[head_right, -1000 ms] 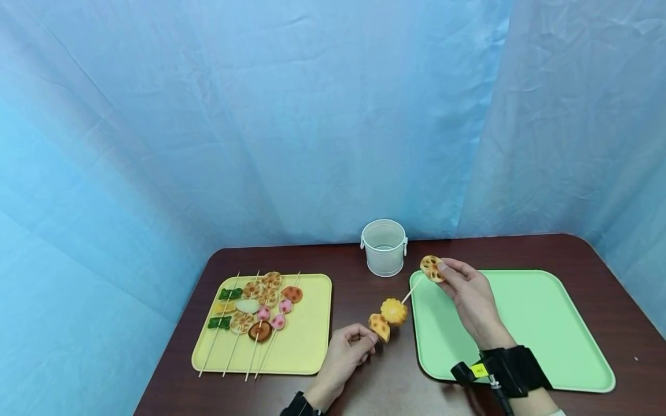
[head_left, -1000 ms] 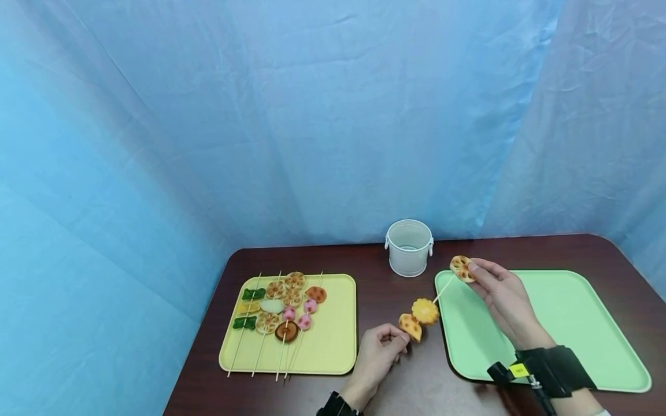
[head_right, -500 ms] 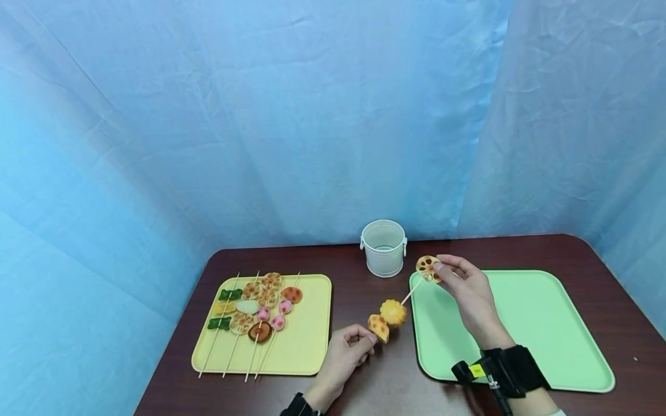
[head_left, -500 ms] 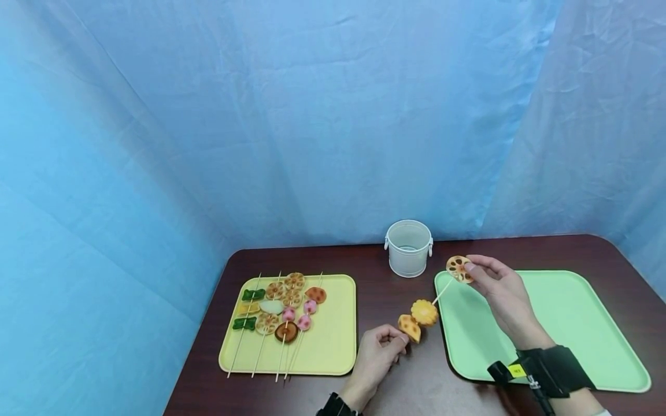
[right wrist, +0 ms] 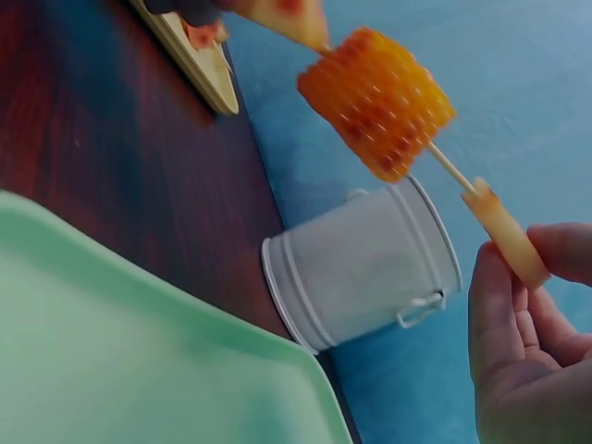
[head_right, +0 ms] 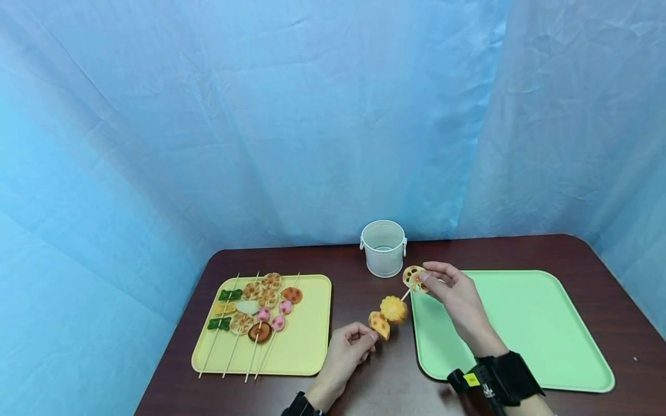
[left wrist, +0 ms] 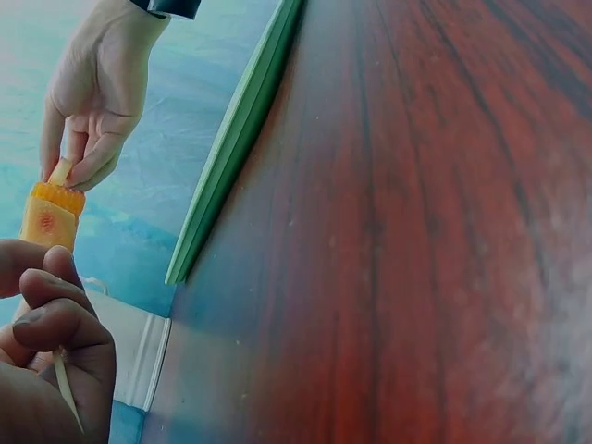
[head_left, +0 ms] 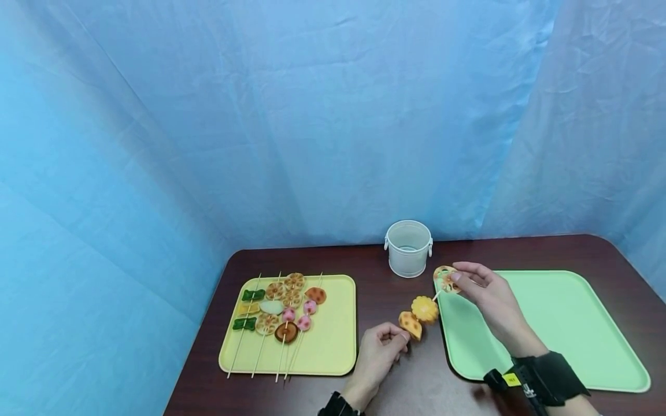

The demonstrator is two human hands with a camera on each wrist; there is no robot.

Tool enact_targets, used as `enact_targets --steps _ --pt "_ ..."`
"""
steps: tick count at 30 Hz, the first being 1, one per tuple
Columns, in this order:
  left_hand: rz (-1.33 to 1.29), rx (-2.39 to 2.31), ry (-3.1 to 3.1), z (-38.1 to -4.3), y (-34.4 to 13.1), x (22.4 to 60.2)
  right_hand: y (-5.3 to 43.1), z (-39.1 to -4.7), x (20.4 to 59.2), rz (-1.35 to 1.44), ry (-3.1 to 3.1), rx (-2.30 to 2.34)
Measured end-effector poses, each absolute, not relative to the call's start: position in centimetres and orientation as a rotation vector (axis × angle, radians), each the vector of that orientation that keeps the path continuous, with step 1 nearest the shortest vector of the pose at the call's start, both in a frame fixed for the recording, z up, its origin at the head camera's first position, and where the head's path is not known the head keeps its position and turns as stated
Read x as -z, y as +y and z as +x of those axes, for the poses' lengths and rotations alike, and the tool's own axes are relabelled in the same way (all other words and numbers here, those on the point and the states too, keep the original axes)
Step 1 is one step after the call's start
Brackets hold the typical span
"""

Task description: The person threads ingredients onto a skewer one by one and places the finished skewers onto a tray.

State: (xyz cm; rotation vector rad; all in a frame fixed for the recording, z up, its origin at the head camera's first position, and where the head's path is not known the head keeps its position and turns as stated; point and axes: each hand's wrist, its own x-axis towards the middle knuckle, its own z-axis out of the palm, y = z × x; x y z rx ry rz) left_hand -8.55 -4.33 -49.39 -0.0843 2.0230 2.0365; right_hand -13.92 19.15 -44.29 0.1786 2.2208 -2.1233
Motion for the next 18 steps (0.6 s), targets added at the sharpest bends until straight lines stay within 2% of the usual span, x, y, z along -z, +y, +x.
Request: enact_targets --steps 18 --pt "-0.211 -2.011 2.106 -8.5 -3.8 49.2 17.1 -12.9 45.3 0.161 2.184 2.109"
